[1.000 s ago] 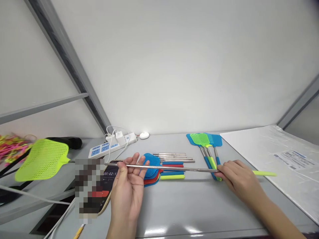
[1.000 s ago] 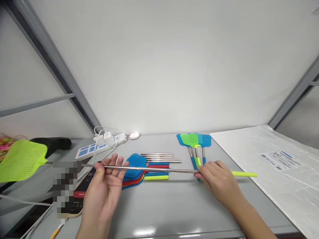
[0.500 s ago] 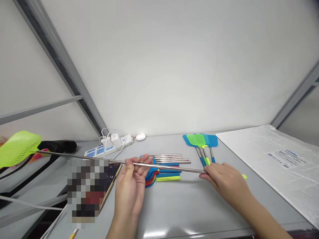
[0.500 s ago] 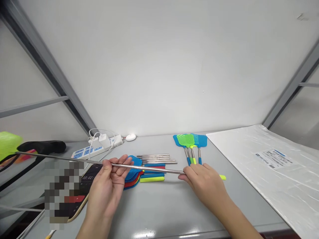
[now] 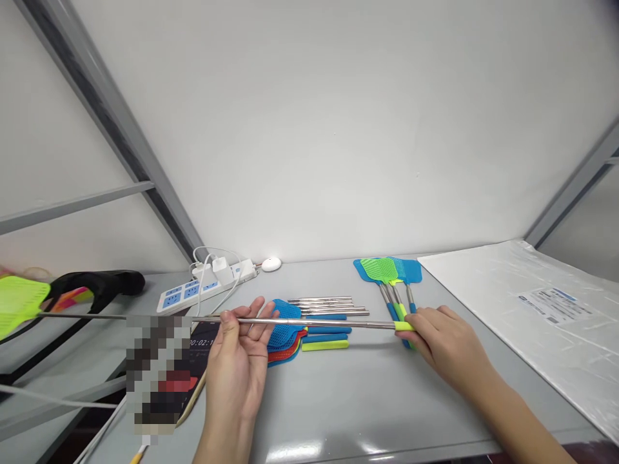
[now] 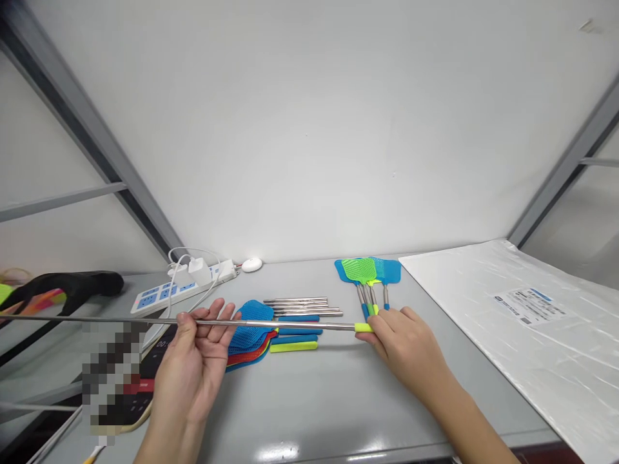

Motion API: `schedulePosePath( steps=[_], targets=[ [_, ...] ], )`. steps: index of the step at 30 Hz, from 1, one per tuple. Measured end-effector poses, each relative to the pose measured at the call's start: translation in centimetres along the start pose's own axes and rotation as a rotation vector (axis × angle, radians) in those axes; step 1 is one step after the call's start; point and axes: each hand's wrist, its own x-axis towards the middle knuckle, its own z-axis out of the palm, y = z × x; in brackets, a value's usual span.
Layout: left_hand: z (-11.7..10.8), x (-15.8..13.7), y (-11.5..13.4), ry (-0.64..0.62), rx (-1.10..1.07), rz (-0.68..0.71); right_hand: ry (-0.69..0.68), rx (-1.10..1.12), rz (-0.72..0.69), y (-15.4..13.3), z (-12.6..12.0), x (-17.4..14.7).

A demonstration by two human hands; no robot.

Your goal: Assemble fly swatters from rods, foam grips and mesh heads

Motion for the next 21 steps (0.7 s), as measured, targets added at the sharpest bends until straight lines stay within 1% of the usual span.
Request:
schedulePosePath(
  steps=[2,4,6,7,9,12,14,17,21],
  targets=[
    [0.5,-1.4,-1.1,-0.037,-0.005,-0.034,0.001,0.027,-0.021,-1.1,0.1,0.2],
    [1.3,-3.2,-2.5,-0.150,0.023,-0.178,-0.016,0.063,-0.042,-2.4,0.3,0.5],
    [2.2,-4.8,-3.5,-0.238,0.047,-0.228,-0.036,0.087,-0.040,-3.5,0.6,0.8],
    [2.5,-5.4,-3.8,-0.264,0.076,-0.228,-0.045,0.093,-0.030,-3.8,0.8,0.9],
    [2.7,-5.9,-3.8,-0.309,0.110,-0.234,-0.057,0.101,-0.008,-4.1,1.0,1.0],
    [2.3,-5.2,-2.8,-0.350,0.150,-0.248,-0.077,0.124,0.016,-3.6,1.3,0.5],
    [1.8,-4.2,-1.9,-0.316,0.137,-0.227,-0.092,0.141,0.028,-3.0,1.4,0.0],
    [0.9,-2.2,-0.1,-0.170,0.043,-0.155,-0.112,0.146,0.032,-1.7,1.3,-0.9],
    [-0.2,0.3,2.9,0.013,-0.050,0.019,-0.098,0.135,0.026,-0.1,1.1,-1.5]
  ],
)
